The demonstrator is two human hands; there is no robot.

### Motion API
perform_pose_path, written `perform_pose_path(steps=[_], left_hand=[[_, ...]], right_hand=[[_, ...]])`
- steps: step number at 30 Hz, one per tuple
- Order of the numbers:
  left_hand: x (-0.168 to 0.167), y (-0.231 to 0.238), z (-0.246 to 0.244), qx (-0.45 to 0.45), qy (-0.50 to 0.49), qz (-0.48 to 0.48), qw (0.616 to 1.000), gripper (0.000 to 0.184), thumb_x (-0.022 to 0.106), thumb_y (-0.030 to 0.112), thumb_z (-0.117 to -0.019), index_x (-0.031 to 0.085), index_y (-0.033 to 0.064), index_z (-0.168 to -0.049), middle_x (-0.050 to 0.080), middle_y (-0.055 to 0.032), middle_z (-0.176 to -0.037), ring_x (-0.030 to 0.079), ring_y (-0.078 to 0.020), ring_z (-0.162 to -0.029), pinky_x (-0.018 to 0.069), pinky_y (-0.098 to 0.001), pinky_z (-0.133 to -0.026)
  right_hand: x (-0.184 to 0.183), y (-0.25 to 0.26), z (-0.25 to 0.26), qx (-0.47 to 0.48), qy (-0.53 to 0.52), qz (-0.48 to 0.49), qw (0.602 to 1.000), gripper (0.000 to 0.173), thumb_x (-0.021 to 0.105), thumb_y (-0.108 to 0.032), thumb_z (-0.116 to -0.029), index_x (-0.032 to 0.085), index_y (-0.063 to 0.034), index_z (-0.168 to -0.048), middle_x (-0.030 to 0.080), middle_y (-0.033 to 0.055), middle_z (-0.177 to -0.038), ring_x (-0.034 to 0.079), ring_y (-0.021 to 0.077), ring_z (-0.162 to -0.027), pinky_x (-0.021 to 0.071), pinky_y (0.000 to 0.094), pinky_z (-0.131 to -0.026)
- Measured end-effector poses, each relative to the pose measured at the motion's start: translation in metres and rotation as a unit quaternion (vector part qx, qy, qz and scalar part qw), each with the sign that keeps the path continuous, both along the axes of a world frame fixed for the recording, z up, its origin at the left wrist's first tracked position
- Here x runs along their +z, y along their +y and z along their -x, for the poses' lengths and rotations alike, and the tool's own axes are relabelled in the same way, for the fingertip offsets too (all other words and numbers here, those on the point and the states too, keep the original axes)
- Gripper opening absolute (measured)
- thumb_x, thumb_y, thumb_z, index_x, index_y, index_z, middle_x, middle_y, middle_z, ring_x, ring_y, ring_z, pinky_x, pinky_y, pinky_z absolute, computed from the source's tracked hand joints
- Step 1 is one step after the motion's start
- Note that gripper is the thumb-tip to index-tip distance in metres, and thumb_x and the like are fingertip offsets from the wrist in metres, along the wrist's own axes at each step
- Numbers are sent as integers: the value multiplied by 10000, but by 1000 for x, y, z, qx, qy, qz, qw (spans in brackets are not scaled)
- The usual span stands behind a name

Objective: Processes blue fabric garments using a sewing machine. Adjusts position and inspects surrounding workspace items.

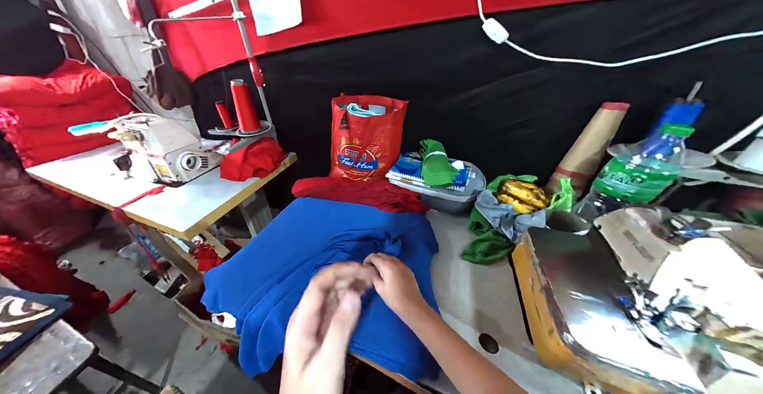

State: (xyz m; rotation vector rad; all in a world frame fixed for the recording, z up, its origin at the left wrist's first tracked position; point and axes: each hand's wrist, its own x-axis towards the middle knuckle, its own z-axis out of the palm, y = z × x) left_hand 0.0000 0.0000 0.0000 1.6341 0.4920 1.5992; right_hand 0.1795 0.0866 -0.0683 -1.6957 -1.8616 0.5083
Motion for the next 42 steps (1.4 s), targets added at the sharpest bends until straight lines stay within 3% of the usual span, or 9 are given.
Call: perform_pose_path(steps=[5,10,15,18,26,29,33,36,42], left_hand=[[-52,53,-10,109,136,111,978,250,524,108,-977,648,-2,-1165,698,-50,-1083,669,-71,-962,553,-251,-871],[-55,73,-35,113,252,18,961,219,567,111,-985,690,31,-1147,683,-72,-1090,657,-110,-898,556,-292,-771],[-53,81,-77,14,543,20,839,421,610,160,-997,594,20,-1393,561,-245,-1399,513,-425,-1323,418,-573,-1103],[-45,78,-89,5,617,43,786,403,566,98,-1006,593,23,-1401,539,-245,-1428,470,-439,-1358,375,-560,-1137],[-79,100,-55,22,466,-56,882,142,638,56,-961,762,-4,-996,709,-161,-1077,683,-243,-1044,543,-378,-968],[-83,98,-59,57,405,-113,905,149,665,149,-960,784,60,-947,722,-80,-1023,682,-184,-1023,543,-380,-958],[-64,73,-79,54,367,-137,918,183,633,214,-977,778,107,-949,735,-10,-1011,663,-167,-1045,455,-498,-992],[-51,54,-93,12,337,-108,935,173,632,195,-980,765,88,-949,727,11,-928,674,-76,-947,529,-333,-935],[-40,41,-77,-94,290,35,952,256,519,221,-1044,667,45,-1156,686,42,-972,627,14,-849,524,-188,-798]], right_hand=[[0,-42,-46,-22,266,-95,959,140,618,-99,-998,689,17,-1033,699,78,-884,670,118,-798,566,299,-760],[-4,-121,-99,15,187,-122,975,215,568,-148,-1017,685,33,-1029,693,86,-891,663,98,-784,566,262,-736],[-43,-168,-122,43,107,-130,985,147,641,-100,-966,724,20,-983,714,144,-951,694,172,-855,573,291,-808],[-50,-170,-123,34,149,-123,980,145,647,-104,-965,721,20,-971,708,135,-963,679,142,-893,552,258,-836],[-56,-166,-116,-1,138,-197,971,259,715,-98,-899,694,17,-1131,650,218,-1148,661,190,-831,569,300,-697],[-51,-154,-113,-43,88,-314,945,193,652,-161,-950,706,-47,-1097,657,169,-1135,665,138,-882,576,241,-747],[-17,-137,-87,-56,79,-284,954,448,755,-328,-901,681,-10,-1207,665,217,-1187,678,321,-1046,589,446,-867],[-3,-116,-69,-39,137,-198,970,617,811,-241,-857,574,17,-1364,632,231,-1258,644,344,-1137,543,480,-975],[8,-106,-72,15,229,-266,936,96,655,-29,-916,730,2,-967,725,86,-912,687,100,-848,570,247,-803]])
